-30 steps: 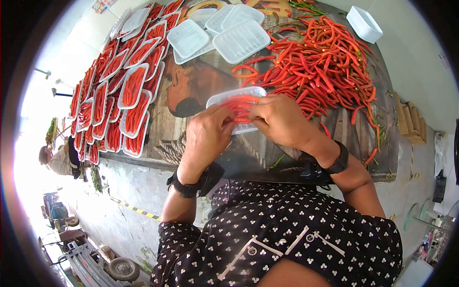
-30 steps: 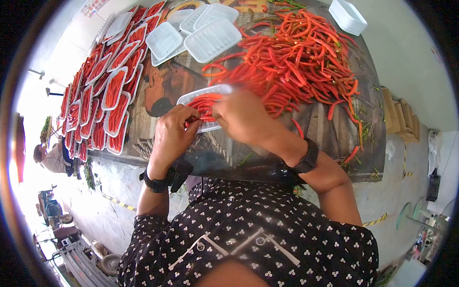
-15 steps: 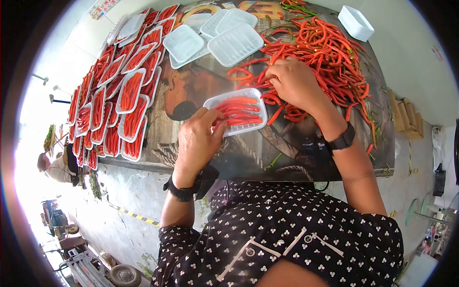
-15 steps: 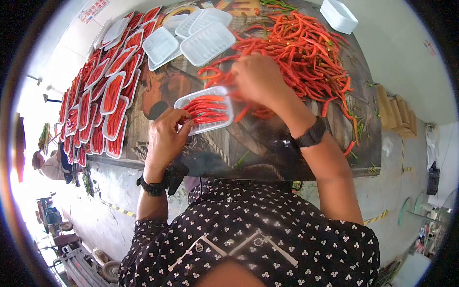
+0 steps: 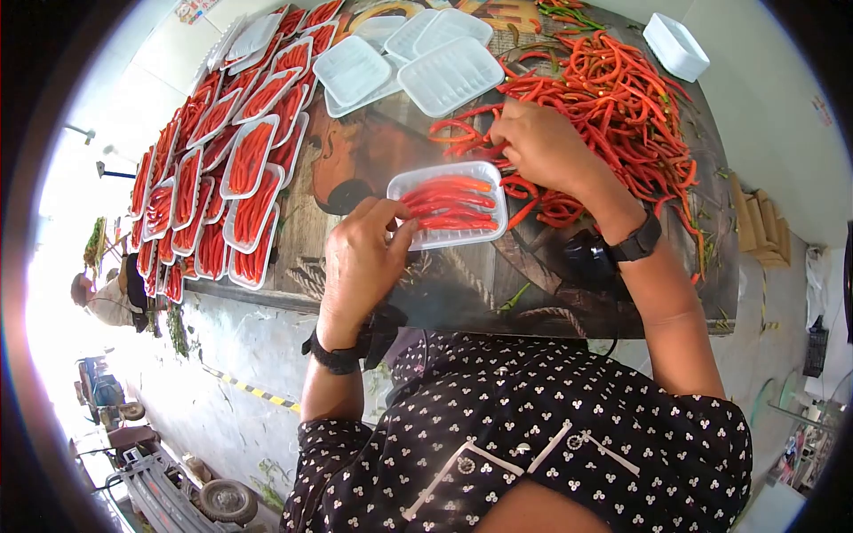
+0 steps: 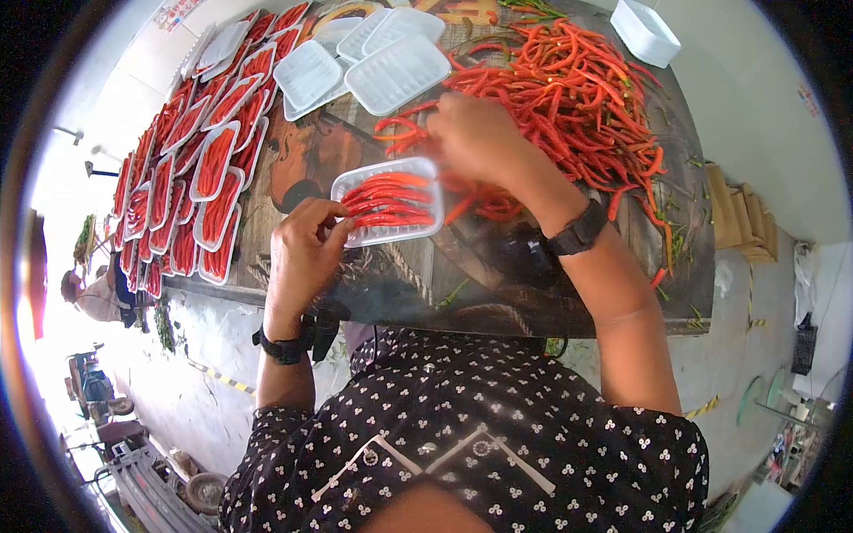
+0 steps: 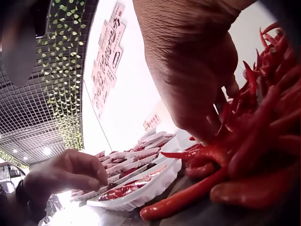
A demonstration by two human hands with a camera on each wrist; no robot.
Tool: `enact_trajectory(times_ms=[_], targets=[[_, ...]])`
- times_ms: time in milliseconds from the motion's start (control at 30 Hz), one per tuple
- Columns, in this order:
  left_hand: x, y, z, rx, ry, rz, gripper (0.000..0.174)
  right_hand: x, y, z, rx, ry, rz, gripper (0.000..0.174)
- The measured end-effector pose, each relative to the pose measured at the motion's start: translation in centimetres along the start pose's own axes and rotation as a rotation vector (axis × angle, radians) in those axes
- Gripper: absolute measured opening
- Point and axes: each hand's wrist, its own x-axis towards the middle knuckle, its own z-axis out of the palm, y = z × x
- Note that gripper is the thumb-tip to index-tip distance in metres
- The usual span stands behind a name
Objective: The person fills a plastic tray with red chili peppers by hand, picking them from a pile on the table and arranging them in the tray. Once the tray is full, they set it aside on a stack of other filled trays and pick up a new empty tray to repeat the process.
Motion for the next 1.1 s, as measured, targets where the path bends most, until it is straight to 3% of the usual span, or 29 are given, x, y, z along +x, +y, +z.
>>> enact_trajectory(times_ms=[33, 100, 133, 200, 267, 333, 367, 467, 567, 700, 767, 900, 967, 1100], targets=[[0.0, -0.1, -0.1, -0.010, 0.013, -0.020, 0.012, -0.1, 0.1, -0.2, 0.002, -0.002, -0.001, 0.014], [-0.1, -0.1, -0.1, -0.021, 0.025, -0.046, 0.012, -0.1, 0.0, -1.1, 0.073, 0.232, 0.045, 0.014], [0.0, -0.1, -0.2, -0.039, 0.031, -0.055, 0.012, -0.1, -0.3, -1.6, 0.075, 0.230, 0.044, 0.014], [0.1, 0.2, -0.4, -0.057, 0.038, -0.065, 0.012, -0.2, -1.4, -3.0, 0.446, 0.301, 0.131, 0.011], [0.3, 0.6, -0.6, -0.097, 0.018, -0.068, 0.015, -0.6, -3.1, -4.0, 0.553, 0.257, 0.184, 0.009], [0.3, 1.2, -0.6, -0.154, 0.021, -0.020, 0.017, -0.9, -5.0, -4.6, 1.001, -0.030, 0.239, 0.010], [0.3, 1.5, -0.5, -0.211, 0.025, 0.027, 0.019, -1.1, -5.5, -3.1, 1.210, -0.075, 0.210, 0.014], [0.2, 2.6, -0.6, -0.287, 0.004, 0.058, 0.023, -2.0, -7.4, -1.4, 1.404, -0.180, 0.152, 0.016], [-0.3, 2.7, -0.7, -0.318, -0.058, 0.012, 0.024, -2.2, -8.3, -0.1, 1.585, -0.153, 0.197, 0.015], [-0.6, 2.2, -0.8, -0.303, -0.097, 0.000, 0.023, -2.5, -8.1, -0.1, 1.493, -0.192, 0.200, 0.016], [-0.7, 1.8, -0.9, -0.255, -0.122, 0.018, 0.022, -2.6, -8.0, -0.7, 1.099, -0.144, 0.122, 0.013], [-0.6, 1.1, -1.3, -0.242, -0.149, 0.018, 0.022, -3.2, -7.0, -0.8, 1.067, -0.172, 0.219, 0.011], [-0.7, 0.4, -1.0, -0.144, -0.129, 0.138, 0.023, -3.6, -6.8, -0.2, 0.663, -0.088, 0.034, 0.011], [-0.7, 0.3, -0.7, -0.081, -0.156, 0.115, 0.022, -3.9, -7.2, 1.0, 0.457, -0.015, -0.036, 0.010]])
